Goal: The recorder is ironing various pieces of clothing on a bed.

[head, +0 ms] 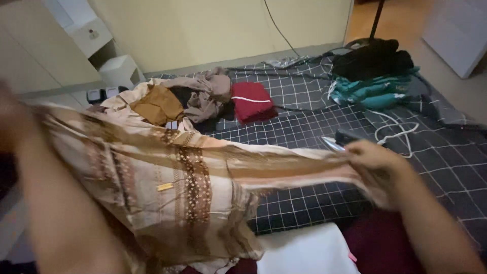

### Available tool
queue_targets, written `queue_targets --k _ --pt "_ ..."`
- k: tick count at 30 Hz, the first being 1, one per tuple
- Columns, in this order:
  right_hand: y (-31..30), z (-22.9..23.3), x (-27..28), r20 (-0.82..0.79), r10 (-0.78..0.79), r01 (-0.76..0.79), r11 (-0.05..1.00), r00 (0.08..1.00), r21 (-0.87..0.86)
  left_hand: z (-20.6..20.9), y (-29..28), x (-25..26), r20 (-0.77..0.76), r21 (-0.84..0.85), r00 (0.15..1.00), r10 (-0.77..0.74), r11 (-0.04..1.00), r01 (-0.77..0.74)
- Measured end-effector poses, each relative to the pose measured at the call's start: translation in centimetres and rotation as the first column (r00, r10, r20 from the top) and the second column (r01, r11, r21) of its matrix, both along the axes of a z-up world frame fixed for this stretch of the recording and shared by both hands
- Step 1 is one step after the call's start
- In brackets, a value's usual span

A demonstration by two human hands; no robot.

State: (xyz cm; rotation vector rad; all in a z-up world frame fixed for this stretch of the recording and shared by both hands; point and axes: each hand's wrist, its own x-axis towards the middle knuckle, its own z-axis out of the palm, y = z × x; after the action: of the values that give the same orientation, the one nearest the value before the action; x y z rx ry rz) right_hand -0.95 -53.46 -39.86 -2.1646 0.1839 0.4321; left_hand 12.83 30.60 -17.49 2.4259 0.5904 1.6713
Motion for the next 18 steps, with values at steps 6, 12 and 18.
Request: queue_targets --k 6,12,18 --pt "5.0 -3.3 1.8 0.606 0.035 0.357 0.781 0.794 -0.512 -18.1 -7.1 4.1 -0.147 0.233 0.977 0.153 0.965 -0.116" --pt "0.4 -10.6 2.3 0.233 -0.149 0.247 0.843 0.961 -0.479 -34.4 -20.3 -3.8 -0.680 -0.446 0.525 -0.512 0.857 0.258" --pt "5.5 -13.9 4.4 0.562 0.048 0.279 0.832 0.826 -0.480 -30.6 -23.5 -8.7 -0.884 -0.291 0.347 -0.315 0.949 0.121"
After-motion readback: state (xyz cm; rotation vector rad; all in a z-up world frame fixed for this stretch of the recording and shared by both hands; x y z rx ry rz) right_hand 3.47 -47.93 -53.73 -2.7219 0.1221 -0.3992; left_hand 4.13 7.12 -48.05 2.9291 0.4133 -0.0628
